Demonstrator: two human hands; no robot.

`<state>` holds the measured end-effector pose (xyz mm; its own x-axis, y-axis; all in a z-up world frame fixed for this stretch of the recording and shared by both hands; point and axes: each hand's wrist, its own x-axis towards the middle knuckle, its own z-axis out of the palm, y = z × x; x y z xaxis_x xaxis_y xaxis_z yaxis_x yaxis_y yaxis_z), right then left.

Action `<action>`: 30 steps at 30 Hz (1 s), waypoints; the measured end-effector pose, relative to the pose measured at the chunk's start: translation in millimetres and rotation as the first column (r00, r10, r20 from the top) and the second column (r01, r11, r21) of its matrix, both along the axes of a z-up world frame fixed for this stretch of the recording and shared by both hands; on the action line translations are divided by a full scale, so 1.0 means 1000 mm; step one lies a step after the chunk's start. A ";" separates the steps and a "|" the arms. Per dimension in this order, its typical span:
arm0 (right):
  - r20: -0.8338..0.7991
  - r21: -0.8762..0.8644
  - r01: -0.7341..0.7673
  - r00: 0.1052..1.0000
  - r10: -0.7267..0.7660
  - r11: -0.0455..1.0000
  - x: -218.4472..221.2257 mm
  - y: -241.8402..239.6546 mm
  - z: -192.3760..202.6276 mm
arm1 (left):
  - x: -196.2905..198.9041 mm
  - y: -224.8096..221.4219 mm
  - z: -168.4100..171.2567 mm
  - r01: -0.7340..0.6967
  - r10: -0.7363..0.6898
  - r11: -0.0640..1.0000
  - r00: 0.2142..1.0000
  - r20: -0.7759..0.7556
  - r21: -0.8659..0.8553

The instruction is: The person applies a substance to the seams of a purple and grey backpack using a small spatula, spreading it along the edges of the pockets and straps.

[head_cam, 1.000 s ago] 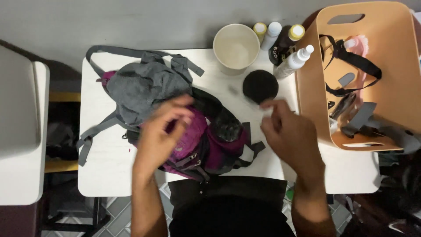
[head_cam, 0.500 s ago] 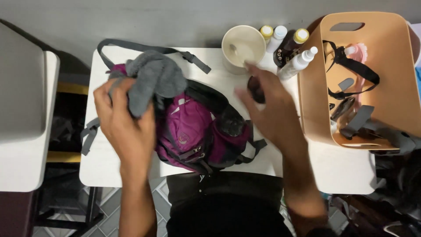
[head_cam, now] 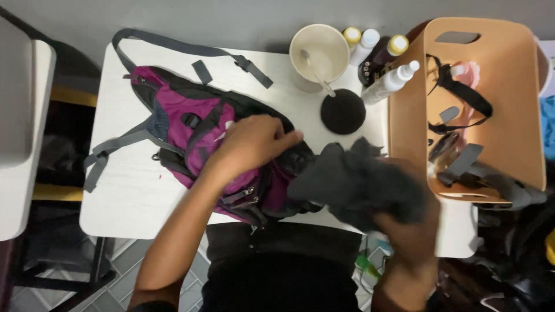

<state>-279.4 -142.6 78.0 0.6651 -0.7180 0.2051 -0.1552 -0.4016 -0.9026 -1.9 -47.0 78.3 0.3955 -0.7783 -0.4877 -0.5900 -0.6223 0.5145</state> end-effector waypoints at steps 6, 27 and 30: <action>-0.224 -0.415 -0.288 0.952 0.211 0.863 0.082 0.009 -0.044 | 0.024 -0.015 -0.093 -0.016 -0.013 0.986 0.985 -0.175 -0.168; -0.498 -0.593 -0.525 0.835 0.235 0.610 0.092 0.041 -0.072 | 0.015 0.002 -0.081 -0.181 0.106 0.958 0.944 -0.312 -0.221; -0.676 -0.398 -0.665 0.678 0.289 0.632 0.069 0.037 -0.043 | 0.014 -0.002 -0.109 -0.156 0.088 0.943 0.969 -0.231 -0.293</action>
<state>-210.5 -105.4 35.4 0.9928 -0.1143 -0.0369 -0.1201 -0.9478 -0.2955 12.1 -48.7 -31.2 0.4105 -0.8554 -0.3160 -0.3757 -0.4744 0.7961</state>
